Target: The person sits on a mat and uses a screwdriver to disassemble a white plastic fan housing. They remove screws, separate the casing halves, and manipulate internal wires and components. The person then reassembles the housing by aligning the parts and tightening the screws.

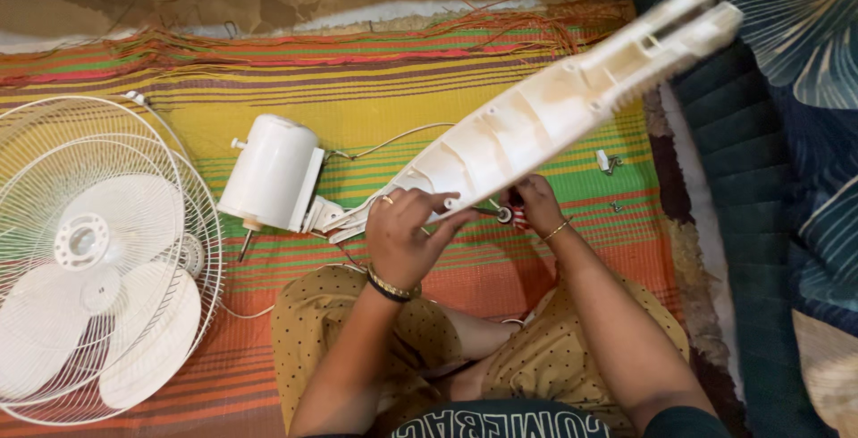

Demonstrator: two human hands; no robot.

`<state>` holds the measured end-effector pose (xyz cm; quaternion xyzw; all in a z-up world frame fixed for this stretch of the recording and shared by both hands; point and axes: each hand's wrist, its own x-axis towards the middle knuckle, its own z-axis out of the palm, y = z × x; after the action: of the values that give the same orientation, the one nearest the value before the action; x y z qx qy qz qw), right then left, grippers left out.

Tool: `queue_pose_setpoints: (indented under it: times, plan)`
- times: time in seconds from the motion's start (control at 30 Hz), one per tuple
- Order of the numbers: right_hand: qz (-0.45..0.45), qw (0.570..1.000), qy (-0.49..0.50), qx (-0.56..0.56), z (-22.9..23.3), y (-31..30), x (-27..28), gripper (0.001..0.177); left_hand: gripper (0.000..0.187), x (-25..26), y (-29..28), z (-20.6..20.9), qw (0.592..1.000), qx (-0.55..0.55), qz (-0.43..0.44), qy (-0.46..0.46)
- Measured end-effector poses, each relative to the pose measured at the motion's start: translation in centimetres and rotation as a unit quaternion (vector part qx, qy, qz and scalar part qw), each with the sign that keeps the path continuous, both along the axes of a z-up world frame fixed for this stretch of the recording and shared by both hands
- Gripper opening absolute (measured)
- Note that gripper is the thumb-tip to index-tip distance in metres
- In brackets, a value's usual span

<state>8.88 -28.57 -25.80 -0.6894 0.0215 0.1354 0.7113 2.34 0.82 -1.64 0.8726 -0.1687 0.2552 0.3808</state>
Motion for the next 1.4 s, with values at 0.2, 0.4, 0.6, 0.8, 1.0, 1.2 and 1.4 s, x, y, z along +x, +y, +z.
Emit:
queue_pose_setpoints:
  times: [0.2, 0.4, 0.6, 0.8, 1.0, 1.2, 1.4]
  plan:
    - [0.197, 0.974, 0.101, 0.050, 6.9, 1.0, -0.2, 0.051, 0.033, 2.2, 1.4, -4.5, 0.982, -0.112, 0.129, 0.082]
    - [0.314, 0.927, 0.104, 0.176, 15.3, 1.1, -0.8, 0.102, 0.038, 4.8, 3.0, -9.6, 0.864, -0.408, 0.110, 0.273]
    - [0.269, 0.919, 0.051, 0.283, 18.0, 1.5, -0.9, 0.111, 0.036, 5.8, 4.4, -11.4, 0.809, -0.506, 0.089, 0.285]
    - [0.088, 0.960, -0.090, 0.251, 16.2, 1.6, -1.5, 0.074, 0.036, 6.1, 4.6, -11.7, 0.772, -0.568, 0.024, 0.285]
    - [-0.170, 0.940, -0.274, 0.114, 15.1, 0.9, -2.8, 0.039, 0.034, 6.0, 4.0, -13.7, 0.774, -0.542, 0.011, 0.328]
    - [-0.157, 0.866, -0.455, -0.136, 18.1, 0.5, -4.6, 0.043, 0.033, 6.3, 2.9, -15.4, 0.784, -0.515, 0.005, 0.347]
    - [-0.136, 0.864, -0.452, -0.177, 20.0, 2.5, -6.9, 0.048, 0.032, 6.3, 3.1, -15.9, 0.745, -0.561, 0.005, 0.360]
